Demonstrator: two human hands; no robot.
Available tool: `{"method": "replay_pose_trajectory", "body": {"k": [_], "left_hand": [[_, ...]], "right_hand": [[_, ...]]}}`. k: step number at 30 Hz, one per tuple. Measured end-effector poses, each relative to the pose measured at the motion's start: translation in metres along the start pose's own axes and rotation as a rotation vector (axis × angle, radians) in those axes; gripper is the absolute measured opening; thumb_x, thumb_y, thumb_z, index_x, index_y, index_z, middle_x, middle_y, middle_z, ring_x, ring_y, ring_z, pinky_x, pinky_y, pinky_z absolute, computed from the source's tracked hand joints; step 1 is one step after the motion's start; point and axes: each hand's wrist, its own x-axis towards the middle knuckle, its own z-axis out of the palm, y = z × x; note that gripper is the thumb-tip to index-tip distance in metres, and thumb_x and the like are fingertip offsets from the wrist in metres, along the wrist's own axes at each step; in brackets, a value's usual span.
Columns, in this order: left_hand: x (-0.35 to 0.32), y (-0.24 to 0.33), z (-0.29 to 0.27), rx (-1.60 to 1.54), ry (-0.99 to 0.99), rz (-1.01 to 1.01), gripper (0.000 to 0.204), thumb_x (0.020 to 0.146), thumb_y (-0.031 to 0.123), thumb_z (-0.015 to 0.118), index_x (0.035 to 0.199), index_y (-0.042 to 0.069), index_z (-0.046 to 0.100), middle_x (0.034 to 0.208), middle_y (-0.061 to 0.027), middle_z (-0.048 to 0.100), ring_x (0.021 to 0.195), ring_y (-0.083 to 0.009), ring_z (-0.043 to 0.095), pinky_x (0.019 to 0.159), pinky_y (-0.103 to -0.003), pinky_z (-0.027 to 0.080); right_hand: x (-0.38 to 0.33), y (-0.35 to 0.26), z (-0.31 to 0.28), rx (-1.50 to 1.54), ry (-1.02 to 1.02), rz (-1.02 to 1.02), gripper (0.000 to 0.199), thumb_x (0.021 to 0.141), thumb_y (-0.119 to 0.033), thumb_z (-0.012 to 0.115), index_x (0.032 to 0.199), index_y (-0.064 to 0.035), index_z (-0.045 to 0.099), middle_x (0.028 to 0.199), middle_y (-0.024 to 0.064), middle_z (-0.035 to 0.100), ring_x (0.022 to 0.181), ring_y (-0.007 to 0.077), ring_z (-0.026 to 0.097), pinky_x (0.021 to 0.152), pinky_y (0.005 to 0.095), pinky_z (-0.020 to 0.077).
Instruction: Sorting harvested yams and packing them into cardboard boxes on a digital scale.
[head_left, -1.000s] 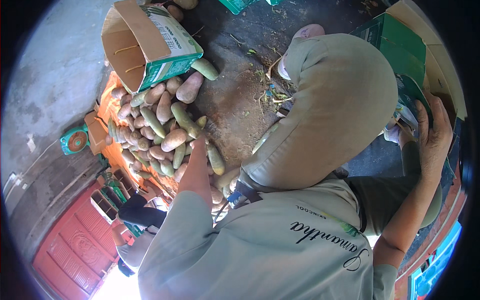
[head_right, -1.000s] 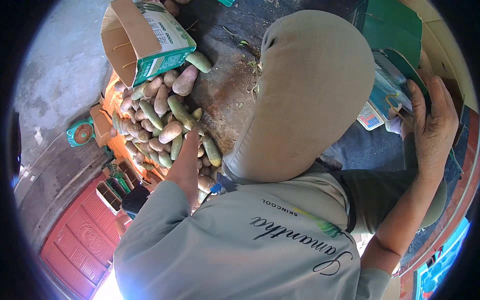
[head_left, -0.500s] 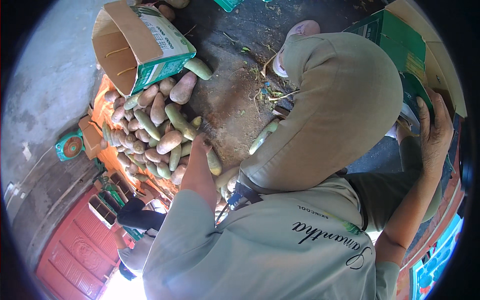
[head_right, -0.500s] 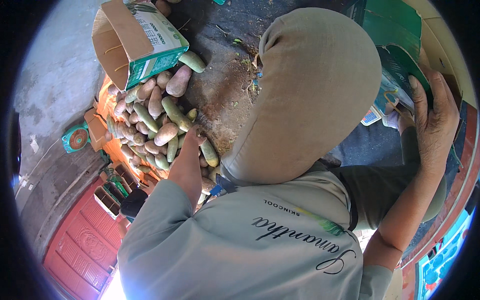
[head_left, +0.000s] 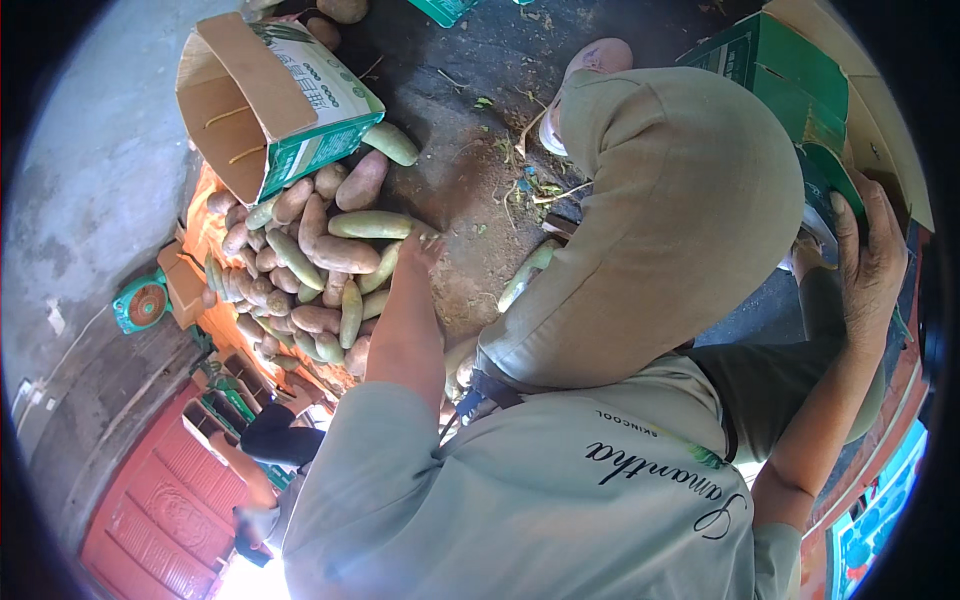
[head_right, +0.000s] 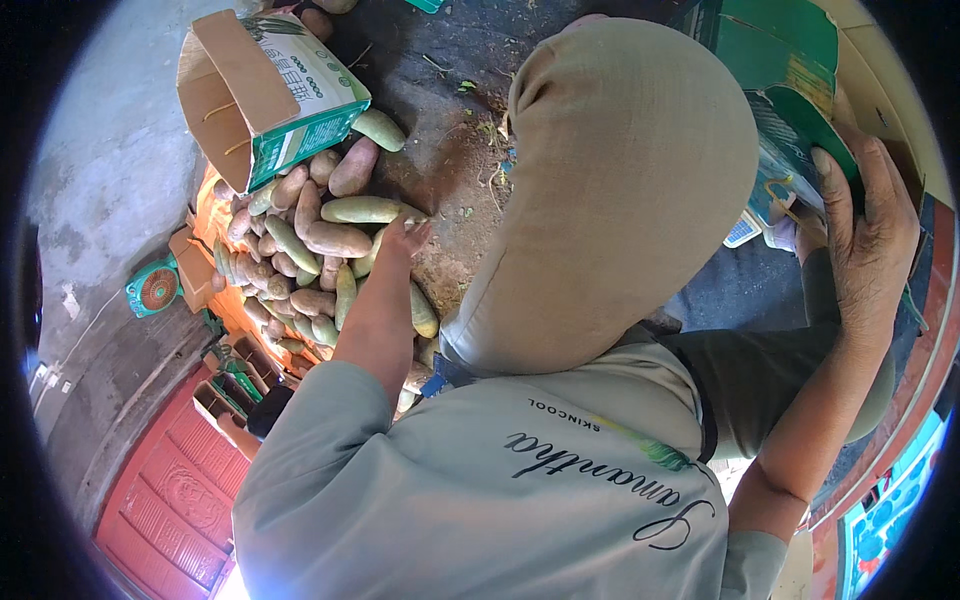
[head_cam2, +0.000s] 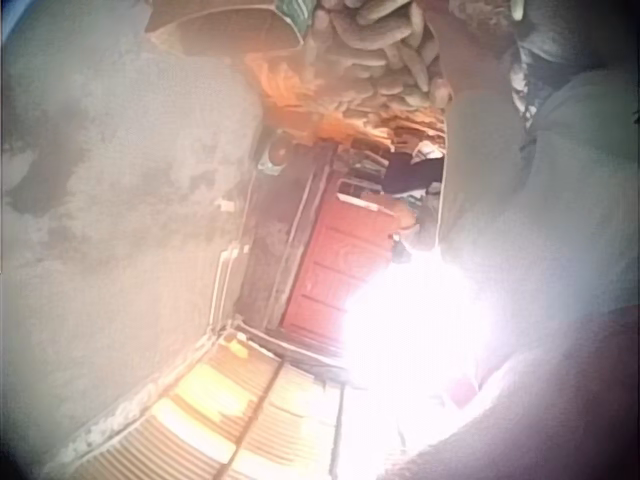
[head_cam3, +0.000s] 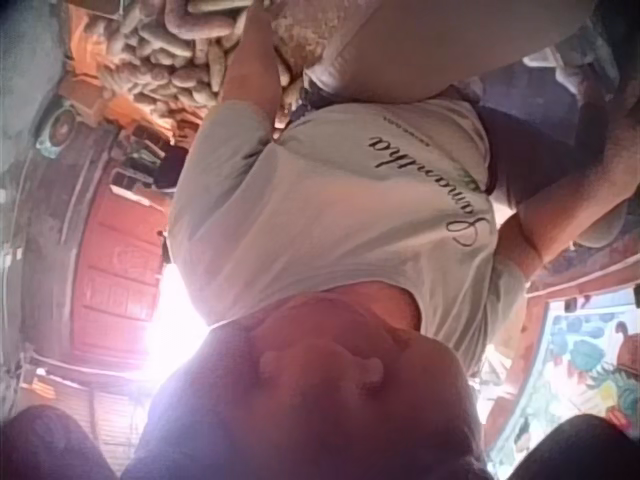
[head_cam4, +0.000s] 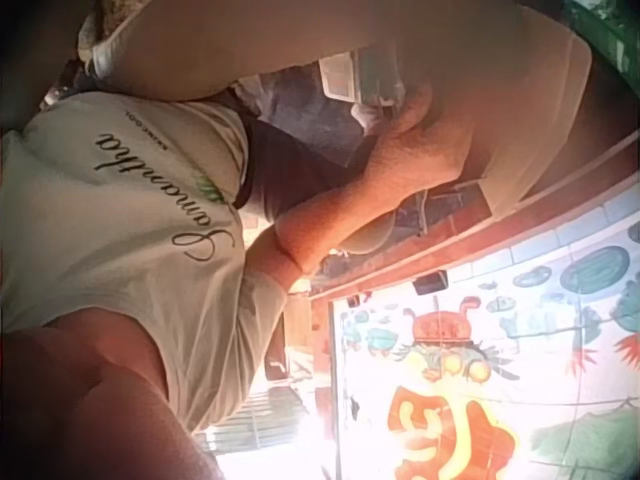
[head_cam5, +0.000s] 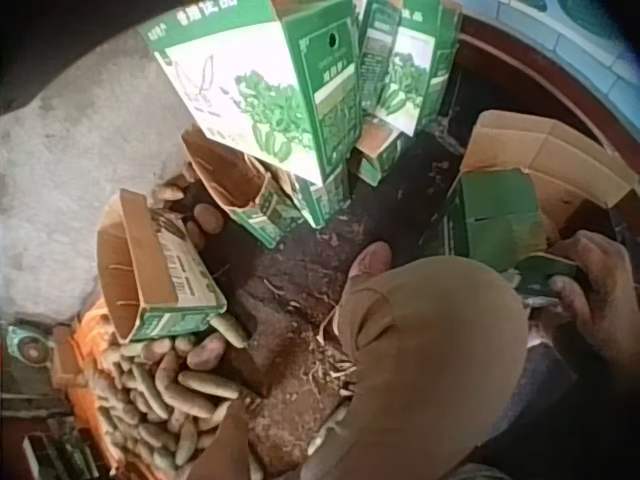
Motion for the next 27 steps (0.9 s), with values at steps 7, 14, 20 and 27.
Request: {"method": "replay_pose_trajectory", "body": {"k": [7,14,20,27], "left_hand": [[-0.011,-0.028,0.031,0.088,0.029,0.071,0.047,0.088,0.017,0.051,0.131,0.008,0.032,0.131,-0.0128,0.034,0.116,-0.0351,0.044,0.094,-0.049,0.039],[0.021,-0.017,0.015,-0.096,-0.058,-0.057,0.048,0.087,0.009,0.045,0.132,0.005,0.029,0.129,-0.0171,0.033,0.105,-0.0362,0.052,0.083,-0.046,0.048],[-0.009,-0.031,0.039,-0.279,0.051,-0.041,0.047,0.090,0.013,0.044,0.133,0.004,0.027,0.121,-0.0186,0.045,0.107,-0.0365,0.051,0.080,-0.043,0.050],[-0.040,-0.023,0.091,-0.078,-0.370,0.113,0.039,0.094,0.023,0.041,0.127,0.004,0.033,0.118,-0.0153,0.051,0.104,-0.0301,0.054,0.084,-0.039,0.047]], "right_hand": [[-0.001,0.002,-0.002,-0.023,-0.001,-0.027,0.030,0.085,-0.028,0.060,0.105,-0.0052,0.061,0.094,0.0130,0.063,0.086,0.0232,0.063,0.074,0.0313,0.0499],[0.002,-0.001,-0.007,-0.004,-0.008,-0.028,0.030,0.085,-0.027,0.060,0.106,-0.0057,0.060,0.095,0.0122,0.063,0.087,0.0231,0.063,0.073,0.0311,0.0494],[0.002,0.003,-0.006,-0.061,-0.031,-0.044,0.033,0.084,-0.029,0.061,0.108,-0.0061,0.059,0.098,0.0122,0.063,0.090,0.0226,0.062,0.075,0.0317,0.0499],[-0.003,0.014,-0.001,-0.032,-0.053,0.026,0.029,0.091,-0.023,0.053,0.112,-0.0022,0.056,0.104,0.0142,0.060,0.097,0.0247,0.058,0.086,0.0310,0.0430]]}}
